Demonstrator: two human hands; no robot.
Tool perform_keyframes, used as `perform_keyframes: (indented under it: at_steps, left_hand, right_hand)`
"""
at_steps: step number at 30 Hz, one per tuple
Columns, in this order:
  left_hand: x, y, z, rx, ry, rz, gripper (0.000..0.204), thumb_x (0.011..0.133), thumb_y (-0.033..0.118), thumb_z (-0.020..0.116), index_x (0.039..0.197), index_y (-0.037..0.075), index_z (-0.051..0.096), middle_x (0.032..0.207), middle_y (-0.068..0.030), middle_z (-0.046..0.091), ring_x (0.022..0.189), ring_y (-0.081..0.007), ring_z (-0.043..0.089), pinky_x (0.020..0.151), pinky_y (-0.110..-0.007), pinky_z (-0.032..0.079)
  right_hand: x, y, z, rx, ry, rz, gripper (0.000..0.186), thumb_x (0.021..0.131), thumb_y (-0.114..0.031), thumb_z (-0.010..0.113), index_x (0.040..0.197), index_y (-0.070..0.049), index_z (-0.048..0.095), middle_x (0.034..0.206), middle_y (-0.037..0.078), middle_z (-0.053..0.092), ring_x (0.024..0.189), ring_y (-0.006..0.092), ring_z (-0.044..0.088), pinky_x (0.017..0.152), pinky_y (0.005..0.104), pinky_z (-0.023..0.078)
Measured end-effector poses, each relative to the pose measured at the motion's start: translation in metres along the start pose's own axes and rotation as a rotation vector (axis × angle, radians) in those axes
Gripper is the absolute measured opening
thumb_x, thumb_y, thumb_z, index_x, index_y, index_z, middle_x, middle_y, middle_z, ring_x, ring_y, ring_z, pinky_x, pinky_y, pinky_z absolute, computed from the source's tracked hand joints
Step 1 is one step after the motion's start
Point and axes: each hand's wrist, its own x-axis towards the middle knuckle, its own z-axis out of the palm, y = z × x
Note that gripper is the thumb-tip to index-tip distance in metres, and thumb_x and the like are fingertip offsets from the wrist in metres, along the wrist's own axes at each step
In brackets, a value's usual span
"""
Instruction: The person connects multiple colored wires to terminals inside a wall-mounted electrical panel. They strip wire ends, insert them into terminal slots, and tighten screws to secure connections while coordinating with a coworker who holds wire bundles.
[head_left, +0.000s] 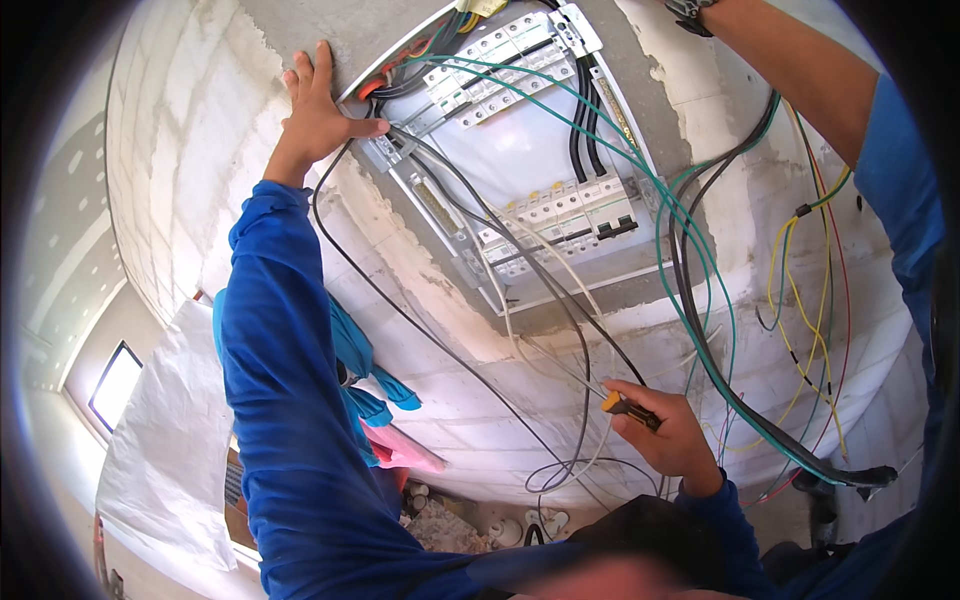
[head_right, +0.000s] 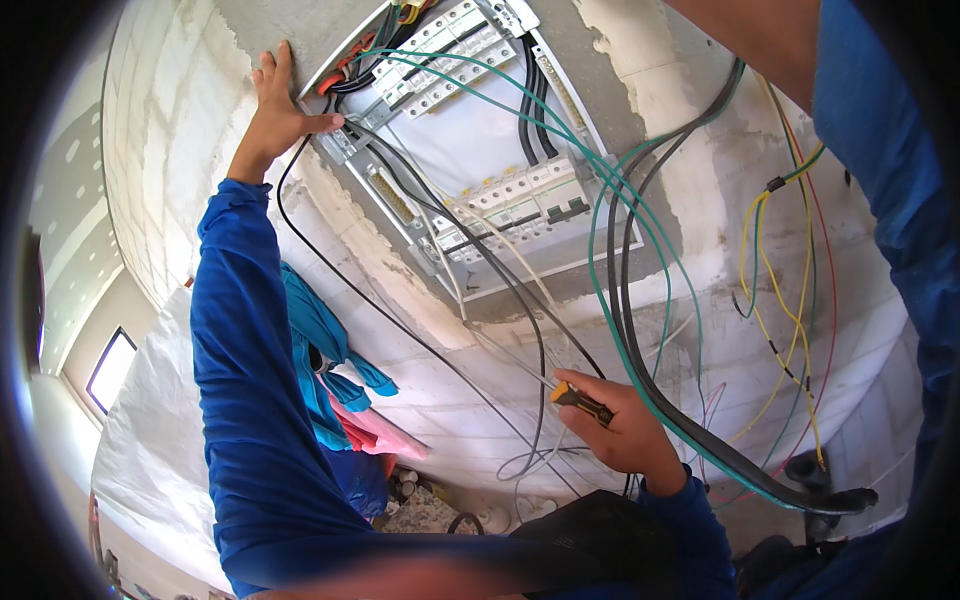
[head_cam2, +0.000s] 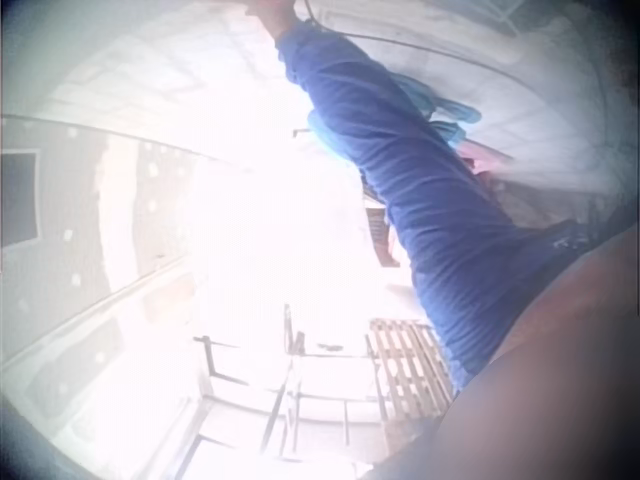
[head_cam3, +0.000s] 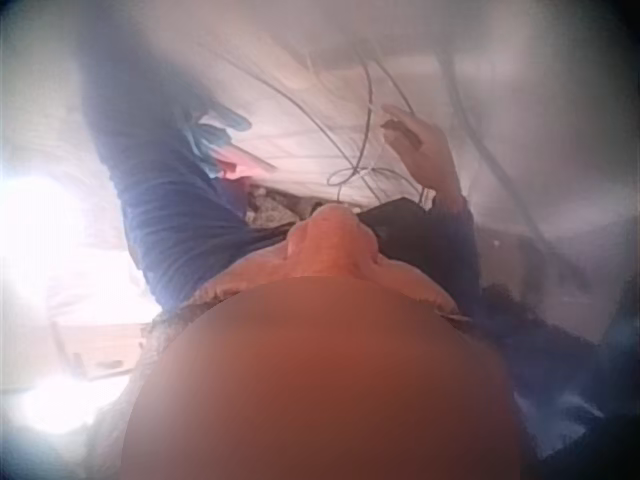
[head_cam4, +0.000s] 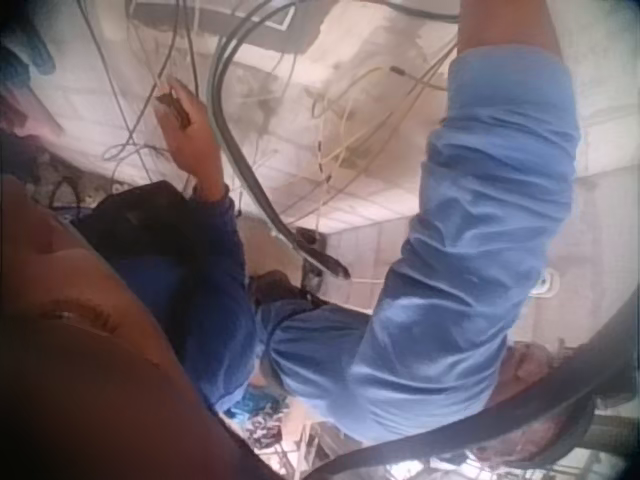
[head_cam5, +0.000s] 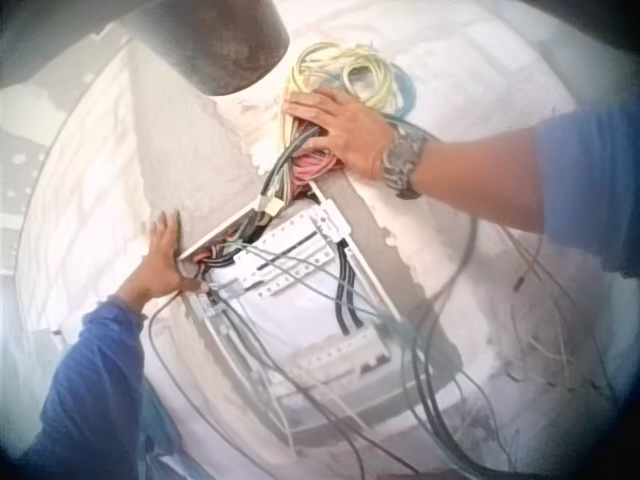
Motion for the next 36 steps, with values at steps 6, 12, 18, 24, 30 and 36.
perform_keyframes:
  at_steps: [6,12,18,24,30,36]
  left_hand:
    - [-0.005,0.010,0.002,0.031,0.021,-0.078,0.151,0.056,0.044,0.103,0.173,0.012,0.012,0.176,-0.0317,0.003,0.162,-0.0530,0.000,0.128,-0.057,0.026]
    - [-0.025,0.017,0.013,-0.039,0.101,-0.088,0.134,0.066,0.046,0.097,0.170,0.009,0.022,0.174,-0.0321,0.013,0.162,-0.0520,0.012,0.125,-0.061,0.029]
    - [-0.121,0.074,0.036,-0.095,0.248,-0.110,0.078,0.090,0.030,0.080,0.156,0.003,0.048,0.163,-0.0288,0.043,0.157,-0.0468,0.031,0.126,-0.067,0.021]
    - [-0.315,0.205,0.054,-0.844,0.054,-0.200,0.030,0.096,0.012,0.077,0.124,0.005,0.076,0.121,-0.0164,0.078,0.111,-0.0304,0.076,0.096,-0.039,0.058]
    - [-0.489,0.337,0.049,-1.263,-0.442,-0.526,0.014,0.097,0.017,0.078,0.103,0.004,0.081,0.098,-0.0132,0.081,0.087,-0.0218,0.077,0.084,-0.036,0.058]
    - [-0.557,0.332,0.043,-1.265,-0.443,-0.574,0.013,0.098,0.015,0.077,0.100,0.003,0.079,0.092,-0.0101,0.080,0.082,-0.0231,0.076,0.113,-0.045,0.049]
  right_hand:
    - [0.018,-0.020,0.008,0.022,0.007,-0.057,0.047,0.100,-0.015,0.075,0.143,-0.001,0.064,0.109,0.013,0.077,0.088,0.0132,0.068,0.082,0.0284,0.053]
    - [0.009,-0.027,0.025,0.002,-0.134,-0.017,0.045,0.099,-0.019,0.076,0.140,-0.002,0.067,0.110,0.014,0.079,0.089,0.0151,0.071,0.084,0.0295,0.055]
    - [-0.039,-0.010,0.006,-0.110,-0.204,0.143,0.045,0.099,-0.026,0.077,0.136,-0.002,0.071,0.106,0.013,0.080,0.084,0.0142,0.071,0.078,0.0295,0.055]
    - [-0.109,-0.011,-0.025,-0.074,-0.053,0.487,0.043,0.099,-0.025,0.077,0.135,-0.002,0.072,0.097,0.005,0.077,0.074,0.0081,0.064,0.070,0.0257,0.052]
    - [-0.170,-0.010,-0.043,0.115,0.148,0.529,0.043,0.101,-0.022,0.074,0.135,0.003,0.067,0.089,0.004,0.071,0.070,0.0084,0.062,0.064,0.0235,0.049]
    - [-0.203,0.000,-0.036,0.575,0.414,0.446,0.040,0.105,-0.024,0.067,0.137,0.000,0.060,0.085,0.004,0.066,0.068,0.0135,0.064,0.060,0.0261,0.048]
